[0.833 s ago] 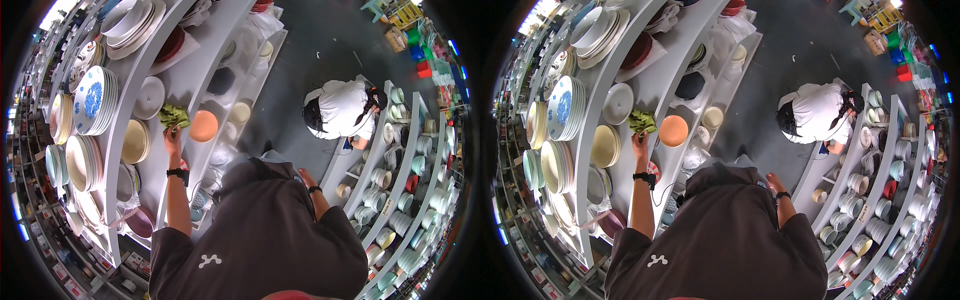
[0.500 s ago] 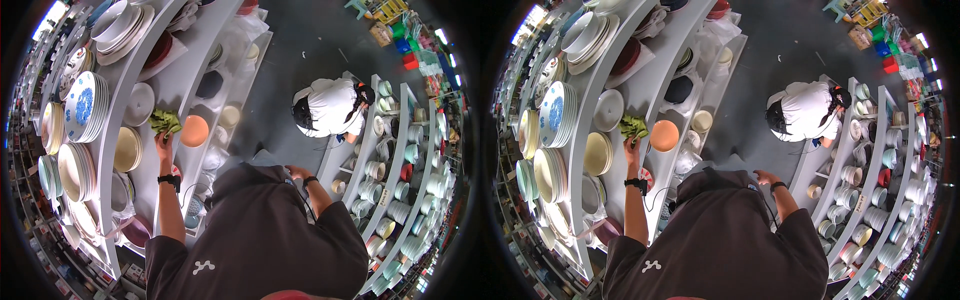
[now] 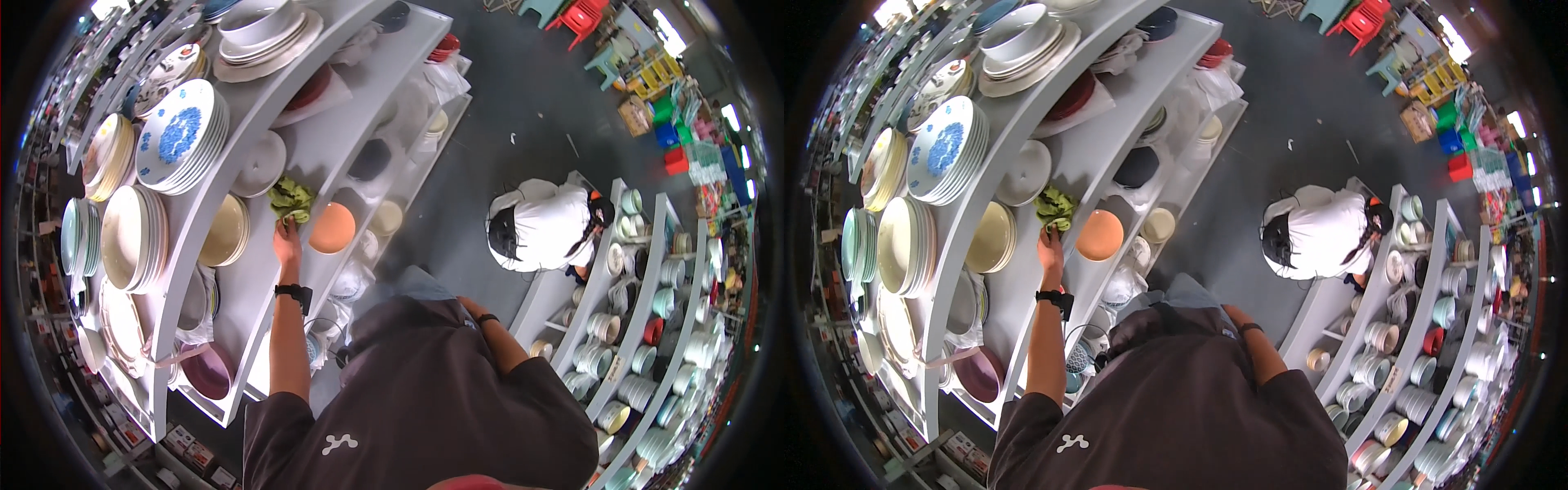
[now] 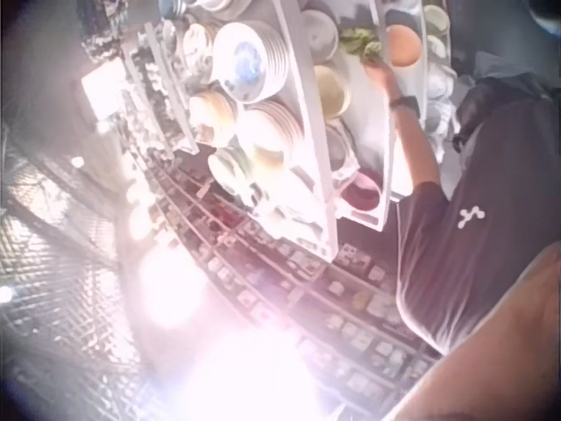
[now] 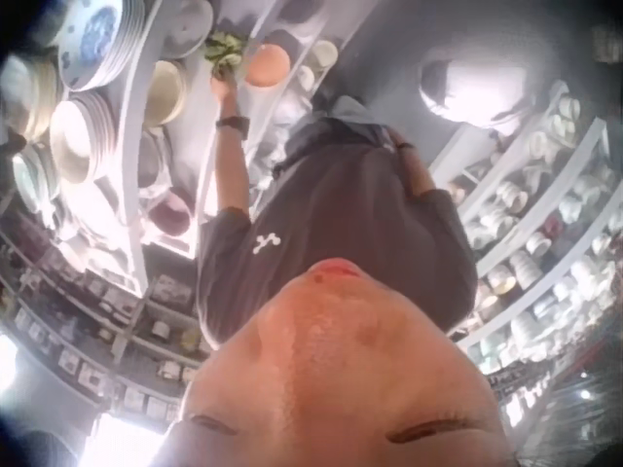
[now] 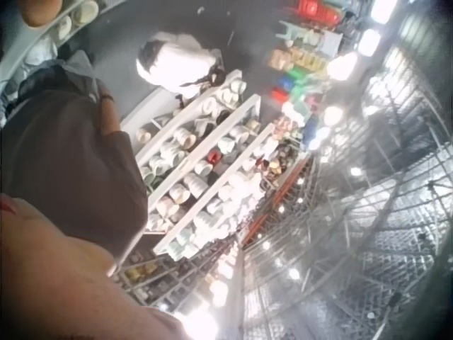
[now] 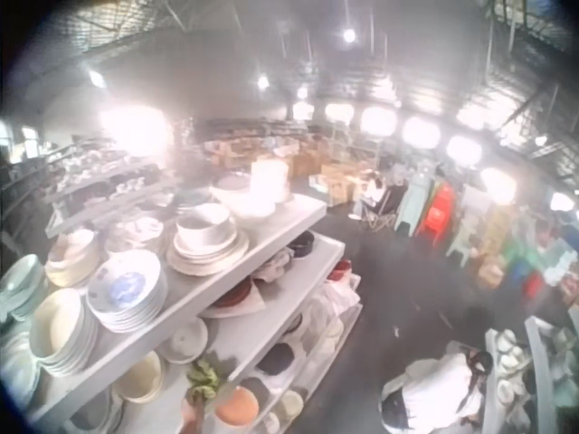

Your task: The person wipes down various shelves and decorative plates using a cloth, then uses the cloth to clean the inside of a large pot located on a lower storage rack.

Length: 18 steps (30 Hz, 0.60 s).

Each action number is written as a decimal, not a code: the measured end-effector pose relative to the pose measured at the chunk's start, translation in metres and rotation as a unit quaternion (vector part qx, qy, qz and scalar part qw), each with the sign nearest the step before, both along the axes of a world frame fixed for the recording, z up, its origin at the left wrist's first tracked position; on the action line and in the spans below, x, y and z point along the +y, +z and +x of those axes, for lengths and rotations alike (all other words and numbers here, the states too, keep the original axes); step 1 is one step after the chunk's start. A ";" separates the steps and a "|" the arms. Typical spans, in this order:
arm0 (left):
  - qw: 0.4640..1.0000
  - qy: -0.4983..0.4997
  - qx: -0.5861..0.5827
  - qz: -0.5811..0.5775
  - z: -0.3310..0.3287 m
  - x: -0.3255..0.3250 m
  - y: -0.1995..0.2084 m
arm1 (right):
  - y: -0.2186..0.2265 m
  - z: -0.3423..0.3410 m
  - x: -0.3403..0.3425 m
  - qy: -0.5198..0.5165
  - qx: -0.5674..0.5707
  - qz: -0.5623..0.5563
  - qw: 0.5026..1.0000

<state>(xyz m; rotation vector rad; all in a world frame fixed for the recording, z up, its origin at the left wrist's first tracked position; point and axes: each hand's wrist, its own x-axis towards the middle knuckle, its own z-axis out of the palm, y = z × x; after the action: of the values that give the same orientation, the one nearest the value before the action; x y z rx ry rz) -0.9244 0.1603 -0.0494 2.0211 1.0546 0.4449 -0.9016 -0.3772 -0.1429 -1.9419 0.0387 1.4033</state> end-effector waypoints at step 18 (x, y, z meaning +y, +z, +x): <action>0.977 0.031 -0.021 0.208 -0.026 -0.060 0.031 | -0.014 0.028 -0.051 0.070 -0.073 -0.083 0.991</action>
<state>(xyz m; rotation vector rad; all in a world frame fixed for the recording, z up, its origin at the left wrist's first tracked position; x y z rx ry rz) -0.9508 0.1007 -0.0185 2.3334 1.0660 0.7918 -0.8735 -0.4281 -0.1570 -2.2181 -0.0516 1.3793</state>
